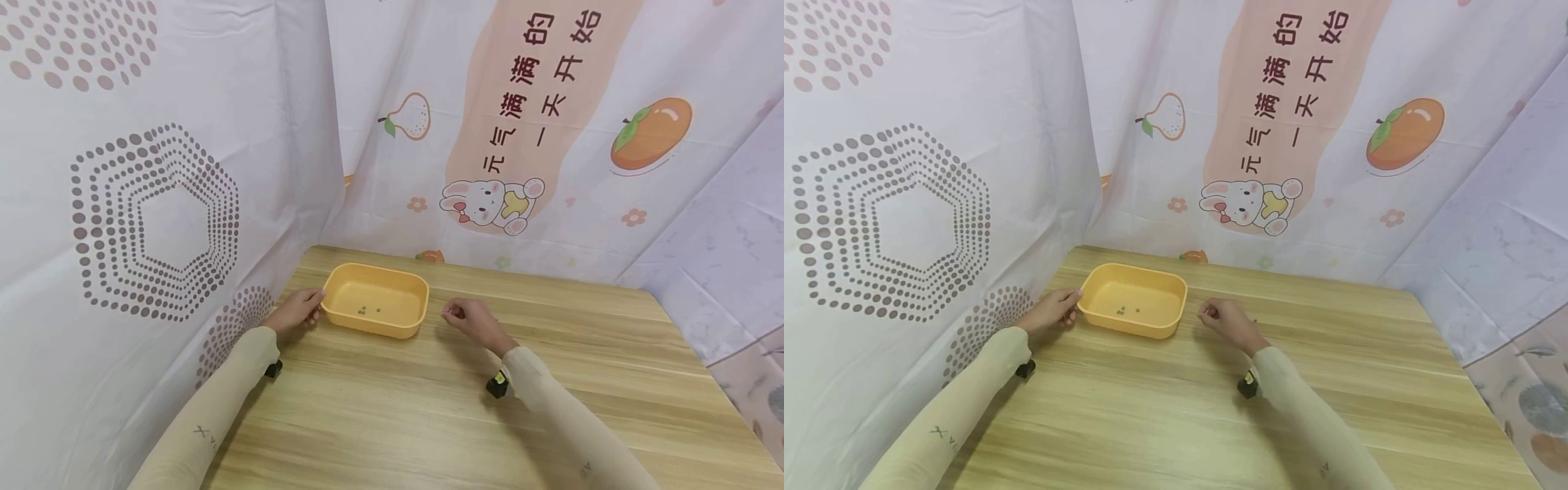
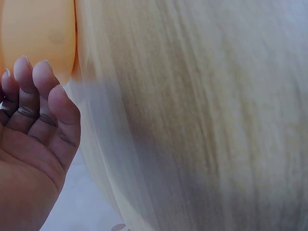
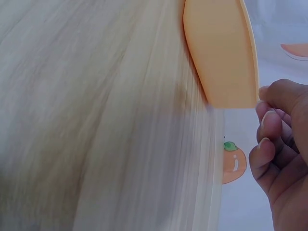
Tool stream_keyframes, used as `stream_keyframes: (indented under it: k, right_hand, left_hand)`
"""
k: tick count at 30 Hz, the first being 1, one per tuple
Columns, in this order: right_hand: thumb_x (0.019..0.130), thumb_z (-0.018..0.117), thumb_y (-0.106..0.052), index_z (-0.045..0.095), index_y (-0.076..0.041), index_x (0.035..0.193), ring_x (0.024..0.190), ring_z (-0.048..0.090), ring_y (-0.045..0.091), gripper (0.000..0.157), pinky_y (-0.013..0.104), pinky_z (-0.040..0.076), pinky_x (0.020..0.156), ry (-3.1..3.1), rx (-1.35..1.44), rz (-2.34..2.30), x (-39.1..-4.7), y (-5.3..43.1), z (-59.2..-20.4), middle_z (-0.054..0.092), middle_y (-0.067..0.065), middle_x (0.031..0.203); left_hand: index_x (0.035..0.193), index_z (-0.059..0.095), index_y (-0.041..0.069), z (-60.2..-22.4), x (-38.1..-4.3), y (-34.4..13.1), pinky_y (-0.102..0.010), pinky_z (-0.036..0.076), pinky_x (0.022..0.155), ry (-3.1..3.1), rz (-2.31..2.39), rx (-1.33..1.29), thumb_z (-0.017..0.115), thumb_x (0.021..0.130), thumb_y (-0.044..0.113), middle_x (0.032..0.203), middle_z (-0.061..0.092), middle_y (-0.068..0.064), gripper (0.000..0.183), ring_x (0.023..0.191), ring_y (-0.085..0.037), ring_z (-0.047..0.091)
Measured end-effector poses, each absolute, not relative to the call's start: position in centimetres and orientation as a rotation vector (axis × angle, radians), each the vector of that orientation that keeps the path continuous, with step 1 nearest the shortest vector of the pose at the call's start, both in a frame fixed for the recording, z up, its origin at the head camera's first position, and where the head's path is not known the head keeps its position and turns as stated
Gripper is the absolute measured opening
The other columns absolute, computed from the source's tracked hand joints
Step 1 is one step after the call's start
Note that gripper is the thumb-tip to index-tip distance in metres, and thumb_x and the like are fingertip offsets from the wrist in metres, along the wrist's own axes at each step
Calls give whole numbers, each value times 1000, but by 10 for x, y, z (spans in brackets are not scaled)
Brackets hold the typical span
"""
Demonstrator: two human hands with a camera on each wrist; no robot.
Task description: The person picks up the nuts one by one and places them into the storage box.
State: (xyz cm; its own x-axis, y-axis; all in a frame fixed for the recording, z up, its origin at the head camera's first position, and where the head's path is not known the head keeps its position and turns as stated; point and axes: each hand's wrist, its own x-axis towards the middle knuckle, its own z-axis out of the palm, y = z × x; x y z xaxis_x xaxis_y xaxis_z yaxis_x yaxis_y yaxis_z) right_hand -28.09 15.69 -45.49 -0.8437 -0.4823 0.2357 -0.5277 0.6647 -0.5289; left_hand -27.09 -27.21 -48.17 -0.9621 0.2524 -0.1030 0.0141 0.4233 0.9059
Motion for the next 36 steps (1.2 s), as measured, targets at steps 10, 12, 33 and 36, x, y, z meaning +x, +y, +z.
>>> stream_keyframes:
  k: [10,12,33,36]
  right_hand:
    - [91,66,-19,68,-16,88,67,57,5,5,23,49,59,-2802,903,943,-281,147,-452,63,-11,75]
    - [92,66,-20,68,-17,88,67,57,5,5,23,49,59,-2805,904,947,-282,145,-452,63,-11,75]
    - [91,67,-19,69,-16,88,68,58,4,4,23,51,59,-2764,919,967,-278,128,-450,64,-11,77]
    - [91,66,-19,69,-15,87,67,58,4,6,22,50,59,-2763,930,971,-278,125,-452,63,-11,76]
  left_hand:
    - [95,57,3,-483,-272,-274,-29,49,50,2471,1553,249,38,103,38,76,58,-14,41,60,-18,51]
    - [95,57,3,-483,-273,-273,-28,49,50,2465,1560,253,38,103,38,77,58,-15,41,60,-18,52]
    - [94,56,3,-478,-272,-272,-30,49,51,2474,1537,234,38,104,37,76,58,-13,40,60,-18,52]
    - [94,56,2,-478,-270,-272,-31,49,51,2475,1532,252,38,104,36,76,58,-14,40,60,-19,52]
